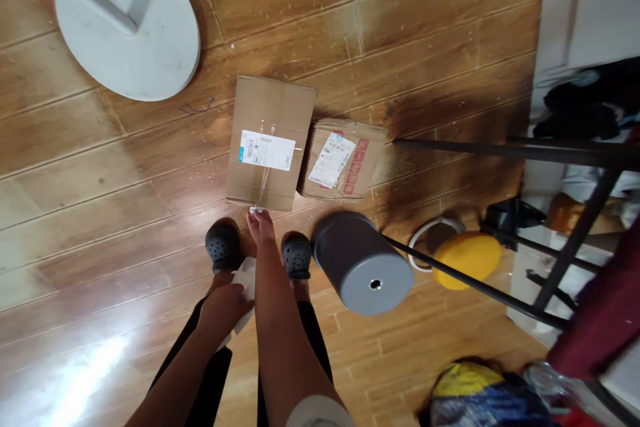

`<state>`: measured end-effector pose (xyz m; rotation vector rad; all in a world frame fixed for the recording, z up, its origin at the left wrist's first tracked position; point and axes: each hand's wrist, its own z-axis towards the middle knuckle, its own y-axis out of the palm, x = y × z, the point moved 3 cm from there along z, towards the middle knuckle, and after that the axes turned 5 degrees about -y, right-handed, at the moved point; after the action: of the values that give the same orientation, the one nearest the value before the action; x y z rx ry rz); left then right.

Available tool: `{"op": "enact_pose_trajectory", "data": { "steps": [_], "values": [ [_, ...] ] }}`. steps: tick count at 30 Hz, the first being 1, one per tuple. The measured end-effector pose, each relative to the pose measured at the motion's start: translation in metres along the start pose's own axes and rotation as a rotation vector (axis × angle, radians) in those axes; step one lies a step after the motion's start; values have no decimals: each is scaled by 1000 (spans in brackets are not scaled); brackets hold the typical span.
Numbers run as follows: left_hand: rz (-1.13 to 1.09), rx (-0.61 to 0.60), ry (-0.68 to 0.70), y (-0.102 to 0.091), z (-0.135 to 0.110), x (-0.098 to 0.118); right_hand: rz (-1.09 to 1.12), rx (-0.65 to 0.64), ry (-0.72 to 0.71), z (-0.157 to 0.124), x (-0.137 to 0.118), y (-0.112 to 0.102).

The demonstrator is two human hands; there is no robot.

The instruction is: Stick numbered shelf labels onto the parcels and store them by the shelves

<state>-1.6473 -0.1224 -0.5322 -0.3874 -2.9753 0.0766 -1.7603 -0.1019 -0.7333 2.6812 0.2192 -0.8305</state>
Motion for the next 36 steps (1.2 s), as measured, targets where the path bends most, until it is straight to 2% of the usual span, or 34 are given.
{"op": "enact_pose_trajectory", "data": {
  "steps": [7,11,15,17,19,21,23,25,28,30,32,33,34,36],
  "values": [
    [18,-27,-29,1,3,-3,-12,-84,-70,31,-5,33],
    [0,-16,-13,-4,6,-4,-94,-63,-72,35,-14,36],
    [-4,84,18,-19,-2,-4,-126,-7,-46,3,-35,32],
    [-51,173,-3,-27,-15,-5,-160,-33,-12,-30,-56,30],
    [-200,275,-54,-31,-38,-9,-233,-112,31,-76,-86,31],
    [-446,364,-78,-31,-72,-15,-331,-225,55,-131,-125,34],
    [-709,412,-21,-29,-118,-19,-431,-376,60,-191,-173,45],
    [-920,457,95,-28,-177,-23,-563,-603,108,-251,-222,65],
    [-1104,578,251,-20,-283,-26,-675,-892,225,-343,-290,106],
    [-1177,677,305,1,-358,-22,-721,-966,222,-403,-329,128],
    [-1243,767,332,36,-428,-11,-880,-1014,91,-461,-356,140],
    [-1276,814,337,55,-459,-5,-956,-998,-3,-487,-366,144],
    [-1300,865,339,73,-489,-2,-1019,-995,-93,-513,-371,150],
    [-1316,1029,304,103,-547,-11,-1076,-1103,-209,-566,-363,171]
  ]
}}
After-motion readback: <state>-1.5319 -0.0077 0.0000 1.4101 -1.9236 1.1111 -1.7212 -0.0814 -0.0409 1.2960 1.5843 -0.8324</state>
